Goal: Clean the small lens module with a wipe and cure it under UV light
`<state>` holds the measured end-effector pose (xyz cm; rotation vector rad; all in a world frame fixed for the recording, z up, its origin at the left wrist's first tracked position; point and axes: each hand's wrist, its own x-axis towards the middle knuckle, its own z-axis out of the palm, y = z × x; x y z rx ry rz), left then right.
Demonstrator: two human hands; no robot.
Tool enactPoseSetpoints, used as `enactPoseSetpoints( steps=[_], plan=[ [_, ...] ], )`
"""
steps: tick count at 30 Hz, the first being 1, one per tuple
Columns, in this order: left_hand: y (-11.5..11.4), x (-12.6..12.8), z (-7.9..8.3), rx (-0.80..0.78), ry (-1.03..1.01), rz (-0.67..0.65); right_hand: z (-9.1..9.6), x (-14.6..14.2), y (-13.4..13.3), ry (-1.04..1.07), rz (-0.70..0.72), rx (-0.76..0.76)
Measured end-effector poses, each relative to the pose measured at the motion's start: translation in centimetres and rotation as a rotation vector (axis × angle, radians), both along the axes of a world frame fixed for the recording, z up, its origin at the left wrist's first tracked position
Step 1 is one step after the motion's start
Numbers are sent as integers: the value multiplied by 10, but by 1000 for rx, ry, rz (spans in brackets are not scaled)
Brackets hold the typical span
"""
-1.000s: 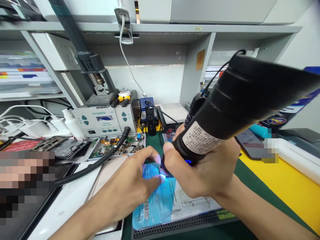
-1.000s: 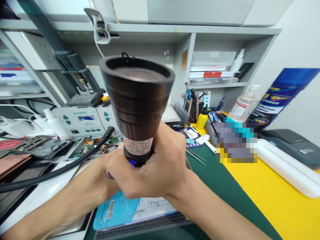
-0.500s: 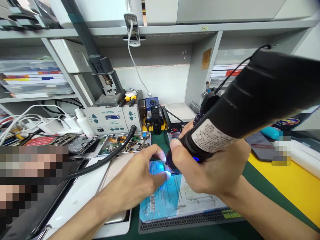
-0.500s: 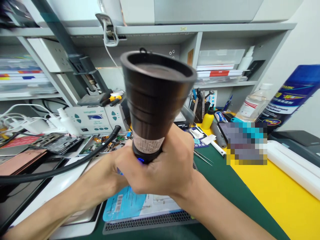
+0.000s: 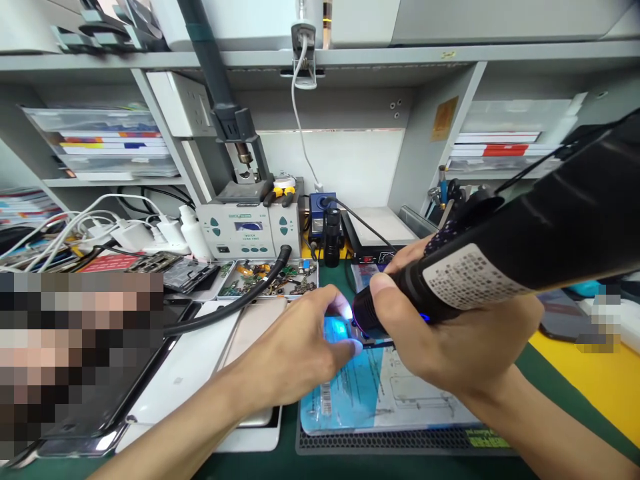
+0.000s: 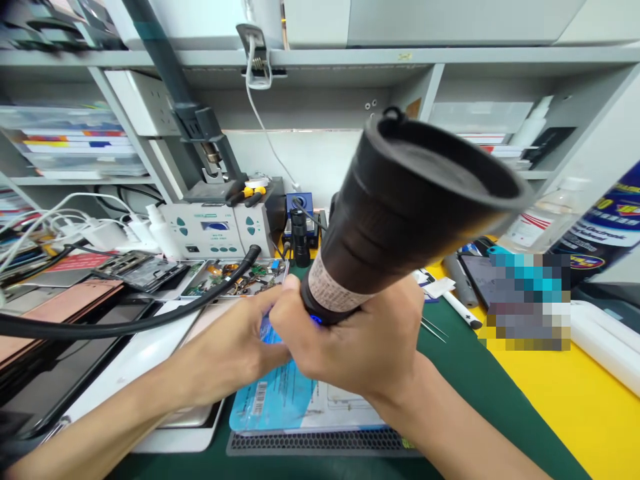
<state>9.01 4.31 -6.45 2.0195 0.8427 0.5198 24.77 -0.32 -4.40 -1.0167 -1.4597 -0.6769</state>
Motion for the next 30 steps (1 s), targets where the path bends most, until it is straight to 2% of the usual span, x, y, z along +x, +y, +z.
enactPoseSetpoints(
  steps=[5, 17, 30],
  plan=[
    [1, -2, -2, -42, 6, -1, -6, 1, 4, -99, -67, 0],
    [2, -1, -5, 9, 11, 30, -11, 0, 7, -135, -194, -60],
    [4, -4, -10, 38, 36, 20, -8, 3, 9, -120, -204, -49]
  ],
)
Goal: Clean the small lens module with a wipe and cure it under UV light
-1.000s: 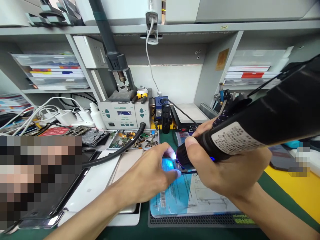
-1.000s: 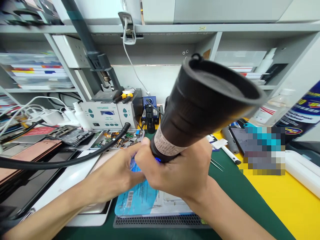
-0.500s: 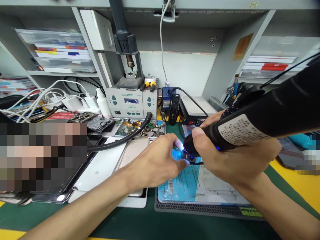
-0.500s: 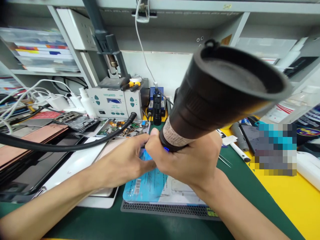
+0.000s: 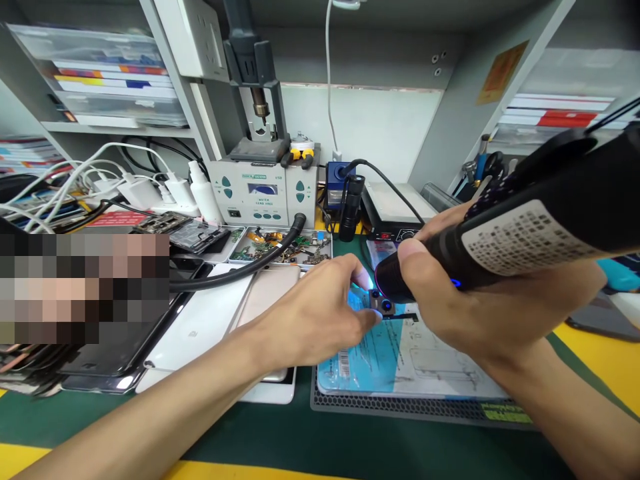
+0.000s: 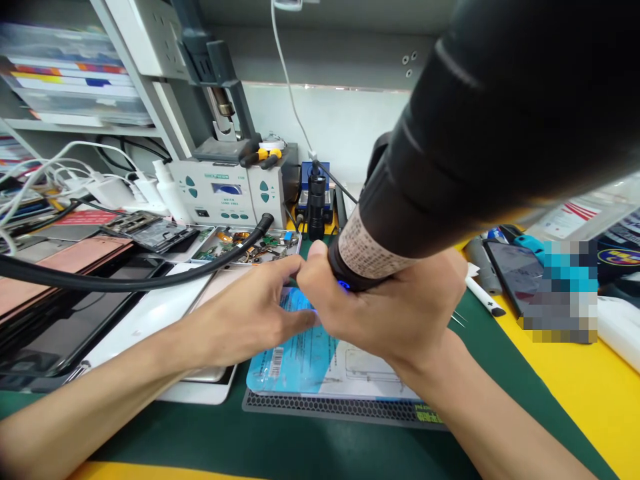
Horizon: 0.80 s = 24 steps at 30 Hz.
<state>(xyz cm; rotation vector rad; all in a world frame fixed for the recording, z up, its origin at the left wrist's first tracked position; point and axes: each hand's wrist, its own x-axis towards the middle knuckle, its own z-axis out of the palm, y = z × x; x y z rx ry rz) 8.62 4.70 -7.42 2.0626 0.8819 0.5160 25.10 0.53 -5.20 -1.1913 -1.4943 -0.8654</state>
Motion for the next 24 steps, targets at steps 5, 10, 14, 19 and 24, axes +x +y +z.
enactPoseSetpoints(
  steps=[5, 10, 14, 19, 24],
  plan=[
    [-1, 2, 2, -4, -69, -21, 2, -3, -2, 13, 7, -9],
    [-2, 2, 5, -6, -62, -7, 2, -5, -3, 23, 21, -34],
    [-2, 2, 5, -5, -39, 0, 1, -3, -3, 2, 77, -40],
    [-2, 2, 4, -25, -38, -6, 2, 2, -5, -76, 50, -34],
    [-2, 2, 2, -60, -44, 3, 4, 3, -6, 5, 87, -61]
  ],
)
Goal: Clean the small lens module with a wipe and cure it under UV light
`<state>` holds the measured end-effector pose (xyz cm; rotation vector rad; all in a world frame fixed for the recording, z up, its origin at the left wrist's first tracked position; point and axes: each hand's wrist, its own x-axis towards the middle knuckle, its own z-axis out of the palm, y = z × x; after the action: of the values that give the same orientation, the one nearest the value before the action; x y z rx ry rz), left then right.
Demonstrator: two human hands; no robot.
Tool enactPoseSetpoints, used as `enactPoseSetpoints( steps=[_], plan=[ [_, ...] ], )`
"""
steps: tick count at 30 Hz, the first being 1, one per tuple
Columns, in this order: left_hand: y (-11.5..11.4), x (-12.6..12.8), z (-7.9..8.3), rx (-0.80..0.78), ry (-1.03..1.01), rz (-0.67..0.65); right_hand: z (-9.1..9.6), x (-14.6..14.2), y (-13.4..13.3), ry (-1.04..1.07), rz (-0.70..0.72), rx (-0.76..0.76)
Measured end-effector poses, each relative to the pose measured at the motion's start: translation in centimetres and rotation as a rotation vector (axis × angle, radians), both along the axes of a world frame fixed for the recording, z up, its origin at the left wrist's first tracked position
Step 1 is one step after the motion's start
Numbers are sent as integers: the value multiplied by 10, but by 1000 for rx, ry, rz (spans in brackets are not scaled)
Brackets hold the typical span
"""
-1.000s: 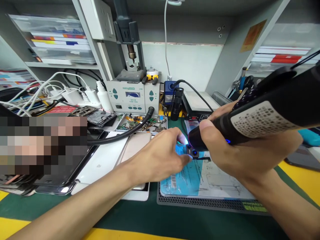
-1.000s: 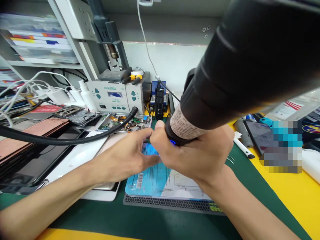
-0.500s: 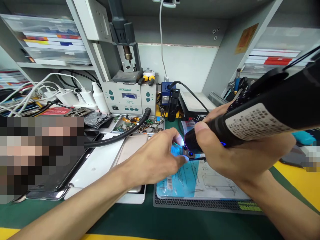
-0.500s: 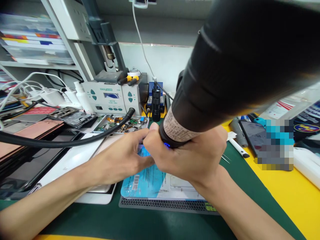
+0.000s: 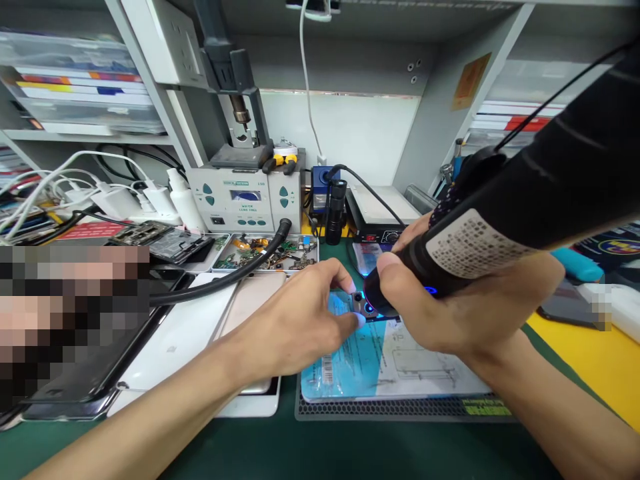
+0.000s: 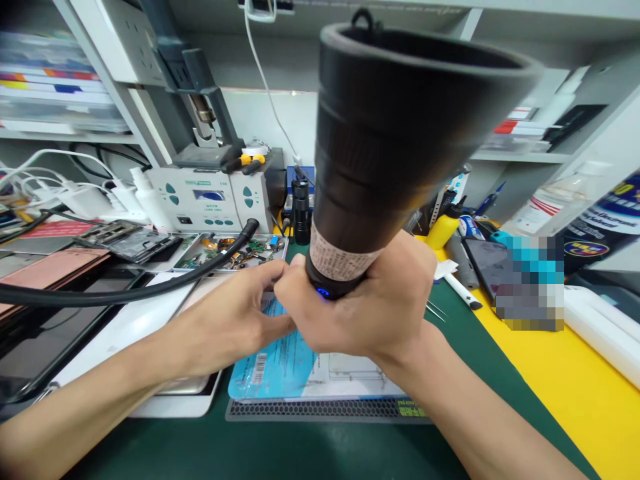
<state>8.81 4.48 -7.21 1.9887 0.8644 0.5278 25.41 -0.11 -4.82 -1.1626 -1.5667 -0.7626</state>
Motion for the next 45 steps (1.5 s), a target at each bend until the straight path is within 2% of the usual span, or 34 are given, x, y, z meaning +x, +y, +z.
enactPoseSetpoints(
  steps=[4, 8, 11, 15, 20, 26, 29, 38, 42, 45],
  plan=[
    [0, 2, 0, 2, 0, 8, 2, 0, 0, 3, -8, -9],
    [-1, 3, 1, -18, 31, 22, 5, 4, 4, 93, -99, 67],
    [-1, 3, -1, -72, 54, 36, 8, 13, 9, 146, -158, 111],
    [-2, 2, -1, -125, 60, 15, 11, 27, 15, 115, -197, 142],
    [-1, 4, 0, -86, 56, 23, 13, 33, 16, 130, -190, 145],
    [-3, 5, 6, -204, 78, 24, 12, 28, 15, 147, -172, 130],
    [-4, 5, 8, -236, 100, 36, 11, 26, 15, 158, -149, 120],
    [0, 5, 3, -97, 118, 57, 4, 8, 9, 294, 29, -102],
    [-1, 6, 8, -96, 126, 57, 2, 2, 7, 341, 136, -195],
    [-3, 6, 11, -98, 121, 39, 3, 2, 6, 311, 157, -226]
  ],
)
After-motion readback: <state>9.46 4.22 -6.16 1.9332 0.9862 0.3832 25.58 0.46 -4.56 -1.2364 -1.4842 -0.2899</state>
